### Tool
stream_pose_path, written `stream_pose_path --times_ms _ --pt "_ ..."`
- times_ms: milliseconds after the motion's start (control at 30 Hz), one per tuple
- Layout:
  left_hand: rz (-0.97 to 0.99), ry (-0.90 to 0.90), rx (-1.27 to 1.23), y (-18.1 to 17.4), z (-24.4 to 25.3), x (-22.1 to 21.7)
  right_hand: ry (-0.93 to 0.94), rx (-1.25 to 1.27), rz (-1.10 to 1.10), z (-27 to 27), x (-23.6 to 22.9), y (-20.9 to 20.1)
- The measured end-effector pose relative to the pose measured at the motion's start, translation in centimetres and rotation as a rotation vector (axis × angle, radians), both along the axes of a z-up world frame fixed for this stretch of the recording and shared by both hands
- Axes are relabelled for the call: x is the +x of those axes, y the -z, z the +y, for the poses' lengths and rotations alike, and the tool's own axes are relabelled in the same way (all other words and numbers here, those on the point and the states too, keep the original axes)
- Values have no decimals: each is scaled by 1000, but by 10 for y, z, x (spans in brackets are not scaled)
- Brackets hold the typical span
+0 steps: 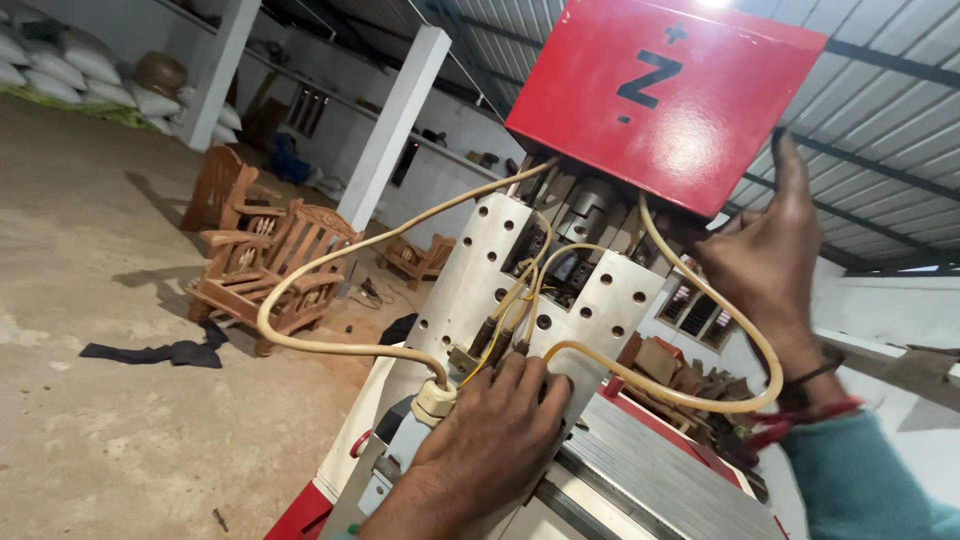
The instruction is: The person adjusts components on a red and white machine using a screwdriver and by hand, moving wires and tightening screws on various sections of the device.
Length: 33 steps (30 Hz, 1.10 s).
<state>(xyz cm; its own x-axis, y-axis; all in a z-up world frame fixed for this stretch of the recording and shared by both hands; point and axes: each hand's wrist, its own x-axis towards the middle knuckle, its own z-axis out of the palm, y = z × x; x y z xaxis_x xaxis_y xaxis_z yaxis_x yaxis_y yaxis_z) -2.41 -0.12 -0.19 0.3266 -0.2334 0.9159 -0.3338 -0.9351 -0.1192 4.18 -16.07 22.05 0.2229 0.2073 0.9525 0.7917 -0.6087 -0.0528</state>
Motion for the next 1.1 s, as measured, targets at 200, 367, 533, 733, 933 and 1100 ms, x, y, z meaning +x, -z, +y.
stream_pose_path --times_ms 200,367,533,733,933,1100 --pt "-87 -2 -32 2 1 2 -85 -213 -201 -9 5 -1" --pt "-24 -2 -2 -1 1 4 65 -70 -22 -4 6 13" --pt "-20 23 -12 2 1 6 57 -98 -76 -11 6 -2" --pt "-45 22 -20 3 -2 2 69 -46 -4 -9 6 14" --pt "43 -23 22 -1 4 -2 102 -56 -21 -3 8 20" --pt "-39 -35 10 1 1 5 27 -53 -50 -6 5 0"
